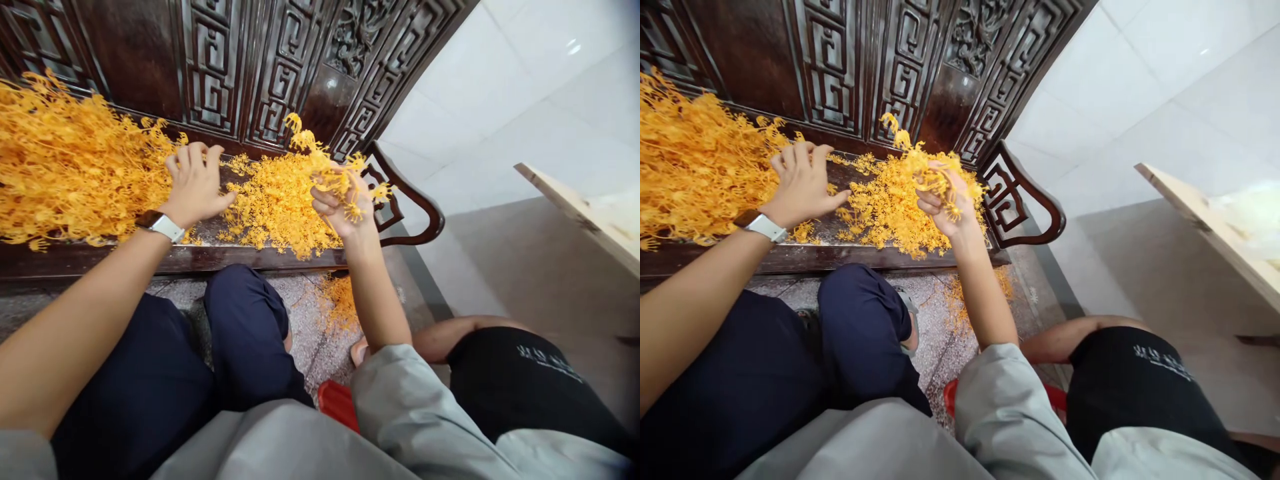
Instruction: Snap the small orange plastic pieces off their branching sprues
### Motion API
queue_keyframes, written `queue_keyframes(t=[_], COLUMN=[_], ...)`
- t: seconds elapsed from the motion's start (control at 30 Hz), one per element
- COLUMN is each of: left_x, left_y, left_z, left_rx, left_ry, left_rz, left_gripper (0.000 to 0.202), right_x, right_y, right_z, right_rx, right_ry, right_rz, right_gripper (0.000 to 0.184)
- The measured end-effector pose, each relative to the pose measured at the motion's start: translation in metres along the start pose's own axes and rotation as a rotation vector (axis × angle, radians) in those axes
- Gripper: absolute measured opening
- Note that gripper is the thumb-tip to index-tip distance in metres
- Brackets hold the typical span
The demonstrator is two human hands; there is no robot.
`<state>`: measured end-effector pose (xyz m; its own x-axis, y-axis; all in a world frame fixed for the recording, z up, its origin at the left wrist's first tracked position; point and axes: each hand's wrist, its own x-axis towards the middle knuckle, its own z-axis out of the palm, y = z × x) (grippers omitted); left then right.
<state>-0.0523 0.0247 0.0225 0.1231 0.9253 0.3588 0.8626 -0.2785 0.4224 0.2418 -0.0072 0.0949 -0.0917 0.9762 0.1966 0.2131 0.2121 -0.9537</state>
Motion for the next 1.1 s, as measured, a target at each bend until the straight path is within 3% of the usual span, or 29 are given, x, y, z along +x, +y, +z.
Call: queue_keyframes(t=[0.13, 0.23, 0.33, 0.43, 0.53, 0.6, 0.73, 0.9, 1.1], left_x=[-0.015, -0.029, -0.041, -0.046, -0.043, -0.04, -0.035, -0.03, -0.029], left_y=[0.053, 0.083, 0.098, 0.101, 0.097, 0.096, 0.097, 0.092, 0.088], left_z=[0.008, 0.022, 0.037, 0.051, 0.056, 0.052, 0.036, 0.035, 0.044], left_rx=[-0.434, -0.883, -1.076, -1.088, -1.12, -1.193, -1.302, -1.282, -1.24], left_ry=[0.05, 0.004, -0.041, -0.042, -0.062, -0.105, -0.143, 0.022, 0.169], left_rz=[0.144, 0.148, 0.06, 0.002, 0.007, -0.044, -0.168, -0.169, -0.015], left_gripper=[0.052, 0.052, 0.047, 0.052, 0.027, 0.014, 0.008, 0.013, 0.019], right_x=[-0.007, -0.012, -0.02, -0.025, -0.026, -0.027, -0.03, -0.037, -0.047], right_y=[0.01, 0.02, 0.029, 0.036, 0.04, 0.041, 0.039, 0.041, 0.046], right_z=[0.023, 0.039, 0.053, 0.062, 0.059, 0.054, 0.044, 0.037, 0.047], right_rx=[0.301, 0.318, 0.362, 0.422, 0.475, 0.502, 0.506, 0.533, 0.624], right_ry=[-0.062, 0.002, 0.048, 0.077, 0.12, 0.161, 0.209, 0.159, 0.005], right_rz=[0.076, 0.035, 0.019, 0.032, 0.046, 0.049, 0.08, 0.146, 0.262], right_gripper=[0.047, 0.048, 0.05, 0.051, 0.052, 0.052, 0.055, 0.055, 0.042])
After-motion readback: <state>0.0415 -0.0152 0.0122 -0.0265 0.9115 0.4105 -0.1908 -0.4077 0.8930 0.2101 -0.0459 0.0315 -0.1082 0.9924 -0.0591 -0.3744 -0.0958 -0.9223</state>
